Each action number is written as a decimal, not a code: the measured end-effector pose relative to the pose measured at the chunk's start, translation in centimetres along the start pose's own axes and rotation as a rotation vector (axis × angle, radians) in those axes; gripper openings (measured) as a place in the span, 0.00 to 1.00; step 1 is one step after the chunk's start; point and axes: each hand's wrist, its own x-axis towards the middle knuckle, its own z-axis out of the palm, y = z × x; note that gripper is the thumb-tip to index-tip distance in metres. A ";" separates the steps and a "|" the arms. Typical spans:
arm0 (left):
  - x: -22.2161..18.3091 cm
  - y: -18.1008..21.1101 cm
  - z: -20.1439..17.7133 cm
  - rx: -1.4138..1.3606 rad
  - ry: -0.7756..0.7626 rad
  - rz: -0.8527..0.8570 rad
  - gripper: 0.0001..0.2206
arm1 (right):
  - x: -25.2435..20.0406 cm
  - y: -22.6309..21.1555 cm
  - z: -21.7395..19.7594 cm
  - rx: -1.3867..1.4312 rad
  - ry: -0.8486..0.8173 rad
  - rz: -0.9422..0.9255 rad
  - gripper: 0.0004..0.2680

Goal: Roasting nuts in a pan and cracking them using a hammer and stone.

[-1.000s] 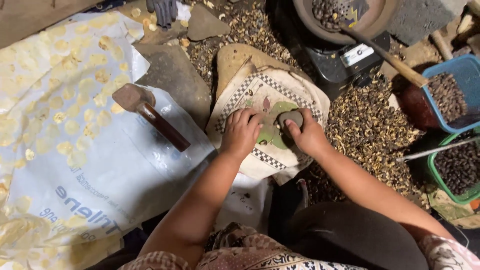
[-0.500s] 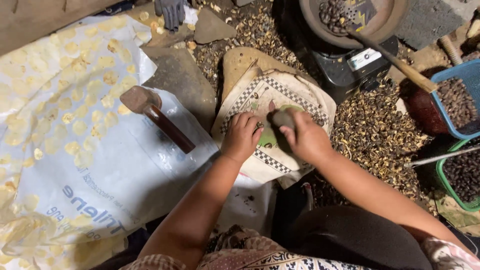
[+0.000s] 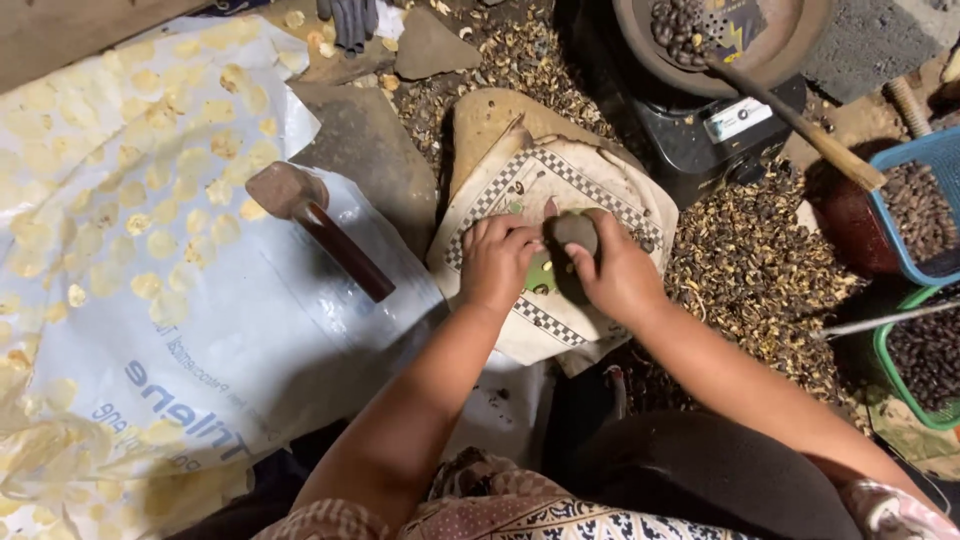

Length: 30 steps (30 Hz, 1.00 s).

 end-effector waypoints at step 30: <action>-1.7 -1.7 -2.4 0.091 0.120 0.008 0.11 | 2.1 -2.8 0.5 -0.254 0.041 -0.374 0.18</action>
